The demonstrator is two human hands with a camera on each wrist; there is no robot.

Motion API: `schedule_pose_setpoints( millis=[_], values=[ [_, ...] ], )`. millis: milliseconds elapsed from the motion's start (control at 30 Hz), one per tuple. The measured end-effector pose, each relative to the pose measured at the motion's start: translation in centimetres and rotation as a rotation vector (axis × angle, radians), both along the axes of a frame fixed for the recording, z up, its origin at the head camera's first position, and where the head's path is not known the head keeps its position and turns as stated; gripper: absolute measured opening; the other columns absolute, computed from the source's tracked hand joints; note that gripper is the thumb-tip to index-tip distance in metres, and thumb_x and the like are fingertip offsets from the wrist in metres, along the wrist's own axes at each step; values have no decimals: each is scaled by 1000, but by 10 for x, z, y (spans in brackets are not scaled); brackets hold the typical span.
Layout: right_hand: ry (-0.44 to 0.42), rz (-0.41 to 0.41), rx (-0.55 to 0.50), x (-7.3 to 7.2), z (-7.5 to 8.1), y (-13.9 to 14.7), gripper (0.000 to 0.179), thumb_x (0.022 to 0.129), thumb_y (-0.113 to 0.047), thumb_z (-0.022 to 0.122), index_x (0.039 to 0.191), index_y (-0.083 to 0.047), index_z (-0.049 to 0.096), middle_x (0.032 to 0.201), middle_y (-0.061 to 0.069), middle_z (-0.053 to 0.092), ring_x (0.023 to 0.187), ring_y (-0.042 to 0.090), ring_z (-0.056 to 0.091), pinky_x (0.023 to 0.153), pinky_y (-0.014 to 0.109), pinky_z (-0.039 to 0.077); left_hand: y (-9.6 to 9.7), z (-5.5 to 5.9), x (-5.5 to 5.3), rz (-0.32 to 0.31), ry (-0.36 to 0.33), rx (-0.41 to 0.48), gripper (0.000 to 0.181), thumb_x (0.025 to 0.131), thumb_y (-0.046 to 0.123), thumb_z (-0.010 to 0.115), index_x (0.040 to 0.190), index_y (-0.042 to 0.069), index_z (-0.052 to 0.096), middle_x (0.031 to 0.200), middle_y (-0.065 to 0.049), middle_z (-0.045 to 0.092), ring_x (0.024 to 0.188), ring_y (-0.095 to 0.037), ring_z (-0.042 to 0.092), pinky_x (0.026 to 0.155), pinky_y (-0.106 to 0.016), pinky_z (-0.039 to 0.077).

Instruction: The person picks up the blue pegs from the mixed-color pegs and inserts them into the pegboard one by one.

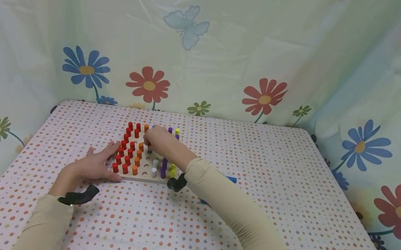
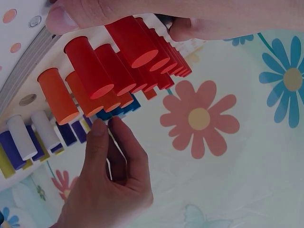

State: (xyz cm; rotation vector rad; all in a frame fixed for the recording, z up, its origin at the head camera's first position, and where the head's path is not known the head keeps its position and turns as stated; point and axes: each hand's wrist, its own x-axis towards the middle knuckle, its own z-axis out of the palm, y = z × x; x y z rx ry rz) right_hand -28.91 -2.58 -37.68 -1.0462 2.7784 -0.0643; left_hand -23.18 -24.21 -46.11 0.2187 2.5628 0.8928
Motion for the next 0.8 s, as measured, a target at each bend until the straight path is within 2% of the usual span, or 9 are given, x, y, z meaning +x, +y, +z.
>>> schedule_pose_setpoints(
  millis=[200, 333, 433, 600, 800],
  values=[
    [15, -11, -34, 1, 6, 7, 14, 84, -16, 63, 97, -13, 68, 92, -3, 66, 83, 8, 57, 77, 18, 49, 0, -2, 0, 1, 0, 5, 124, 54, 60, 75, 146, 23, 1, 153, -10, -7, 137, -35, -17, 98, -64, -21],
    [26, -38, -97, 8, 14, 26, 14, 85, -16, 63, 97, -12, 69, 92, -3, 67, 83, 8, 59, 75, 18, 49, 3, -3, 2, 8, -3, -5, 123, 54, 60, 75, 146, 23, 2, 153, -9, -6, 138, -33, -15, 99, -63, -20],
    [70, -97, -166, 18, 17, 55, 14, 85, -17, 62, 96, -13, 69, 90, -3, 68, 81, 7, 60, 71, 17, 50, 5, -3, 2, 3, -13, -7, 124, 54, 60, 75, 146, 23, 2, 153, -9, -6, 138, -33, -15, 99, -63, -20],
    [147, -228, -246, 33, 16, 114, 14, 85, -18, 62, 95, -12, 69, 88, -1, 67, 78, 9, 61, 67, 20, 52, 5, 0, 2, -14, 9, -11, 122, 55, 59, 75, 146, 22, 2, 153, -8, -5, 139, -31, -12, 101, -62, -20],
    [29, -412, -195, 38, 6, 159, 19, 84, -21, 63, 100, -11, 68, 89, 1, 66, 80, 13, 60, 70, 26, 52, 0, 2, 0, -25, 20, 7, 122, 56, 58, 75, 146, 20, 1, 153, -10, -6, 140, -30, -9, 101, -61, -21]
  ],
)
